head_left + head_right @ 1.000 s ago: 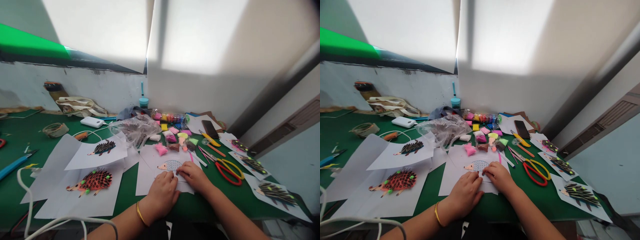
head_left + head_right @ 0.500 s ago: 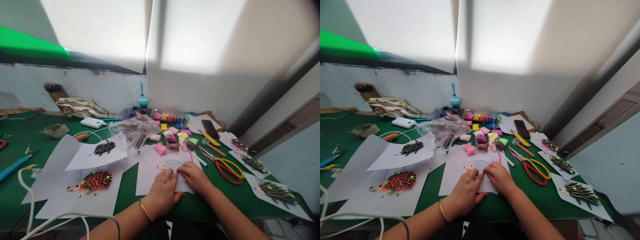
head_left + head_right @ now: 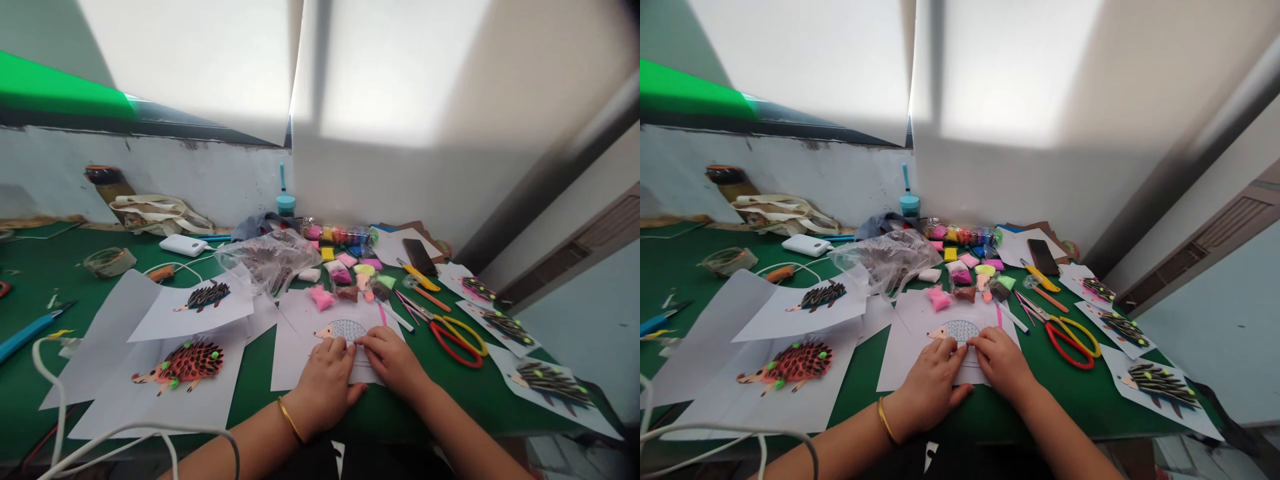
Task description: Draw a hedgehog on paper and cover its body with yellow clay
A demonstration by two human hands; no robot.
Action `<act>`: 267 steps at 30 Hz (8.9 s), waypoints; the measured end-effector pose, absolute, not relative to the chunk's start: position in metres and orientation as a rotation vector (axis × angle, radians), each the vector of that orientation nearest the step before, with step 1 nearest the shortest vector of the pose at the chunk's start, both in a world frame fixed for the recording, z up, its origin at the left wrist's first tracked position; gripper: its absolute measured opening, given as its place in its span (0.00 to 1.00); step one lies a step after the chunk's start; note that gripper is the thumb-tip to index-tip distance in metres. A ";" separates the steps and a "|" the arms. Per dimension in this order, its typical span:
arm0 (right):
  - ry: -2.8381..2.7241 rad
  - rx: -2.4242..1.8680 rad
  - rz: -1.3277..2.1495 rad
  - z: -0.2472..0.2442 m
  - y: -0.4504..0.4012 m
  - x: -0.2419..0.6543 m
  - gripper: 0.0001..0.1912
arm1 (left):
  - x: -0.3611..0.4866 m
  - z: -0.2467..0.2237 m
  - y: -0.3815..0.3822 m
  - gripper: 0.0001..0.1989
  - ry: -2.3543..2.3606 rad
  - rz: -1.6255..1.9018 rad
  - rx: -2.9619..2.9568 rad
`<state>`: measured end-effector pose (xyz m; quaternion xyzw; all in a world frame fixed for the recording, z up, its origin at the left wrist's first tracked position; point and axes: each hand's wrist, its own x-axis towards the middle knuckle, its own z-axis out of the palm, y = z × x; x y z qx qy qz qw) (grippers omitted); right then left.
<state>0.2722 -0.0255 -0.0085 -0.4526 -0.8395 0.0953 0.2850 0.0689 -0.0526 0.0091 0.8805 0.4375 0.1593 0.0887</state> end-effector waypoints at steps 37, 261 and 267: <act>-2.216 -1.236 0.328 -0.010 -0.027 0.270 0.16 | 0.068 0.010 -0.053 0.28 1.289 0.466 2.632; -2.272 -1.198 0.221 -0.008 -0.030 0.268 0.19 | 0.067 0.011 -0.054 0.19 1.251 0.485 2.682; -2.261 -1.165 0.236 -0.009 -0.030 0.269 0.19 | 0.067 0.011 -0.053 0.19 1.255 0.495 2.692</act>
